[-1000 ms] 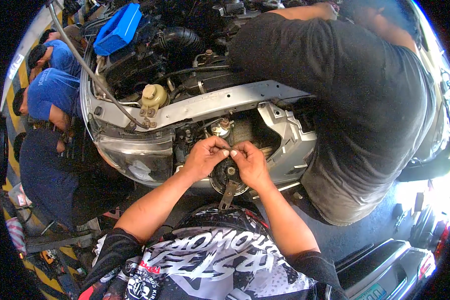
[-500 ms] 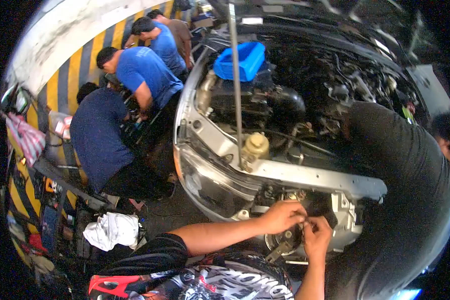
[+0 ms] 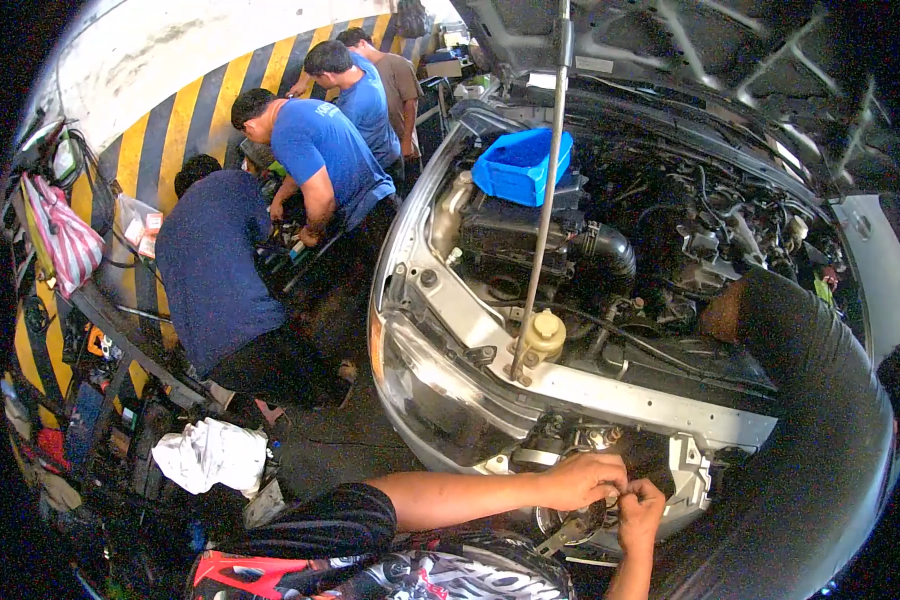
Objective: Replacing or repairing a horn and electrical components in the engine bay of a vehicle.
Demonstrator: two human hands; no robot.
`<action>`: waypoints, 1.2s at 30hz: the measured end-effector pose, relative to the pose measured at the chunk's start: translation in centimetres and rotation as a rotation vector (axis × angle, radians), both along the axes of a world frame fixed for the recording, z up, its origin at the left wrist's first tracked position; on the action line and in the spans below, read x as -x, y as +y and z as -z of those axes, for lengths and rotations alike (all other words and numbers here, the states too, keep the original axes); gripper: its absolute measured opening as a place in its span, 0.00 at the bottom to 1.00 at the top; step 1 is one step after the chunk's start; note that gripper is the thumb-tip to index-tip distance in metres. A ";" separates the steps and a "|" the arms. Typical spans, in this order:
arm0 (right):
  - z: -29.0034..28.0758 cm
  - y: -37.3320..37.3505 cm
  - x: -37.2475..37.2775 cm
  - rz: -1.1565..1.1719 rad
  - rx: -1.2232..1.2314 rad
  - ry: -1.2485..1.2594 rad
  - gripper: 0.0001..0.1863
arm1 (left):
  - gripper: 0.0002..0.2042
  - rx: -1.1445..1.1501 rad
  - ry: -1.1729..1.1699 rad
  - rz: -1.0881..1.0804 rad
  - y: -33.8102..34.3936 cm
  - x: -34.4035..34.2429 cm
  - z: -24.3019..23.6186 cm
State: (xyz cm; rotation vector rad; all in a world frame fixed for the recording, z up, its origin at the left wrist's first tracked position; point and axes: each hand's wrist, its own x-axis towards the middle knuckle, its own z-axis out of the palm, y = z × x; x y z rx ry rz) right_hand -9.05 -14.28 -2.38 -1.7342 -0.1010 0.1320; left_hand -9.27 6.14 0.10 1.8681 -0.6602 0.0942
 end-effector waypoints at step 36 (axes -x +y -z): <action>1.3 2.1 0.8 0.117 -0.152 0.195 0.05 | 0.10 -0.231 -0.141 -0.100 -0.4 -1.6 1.6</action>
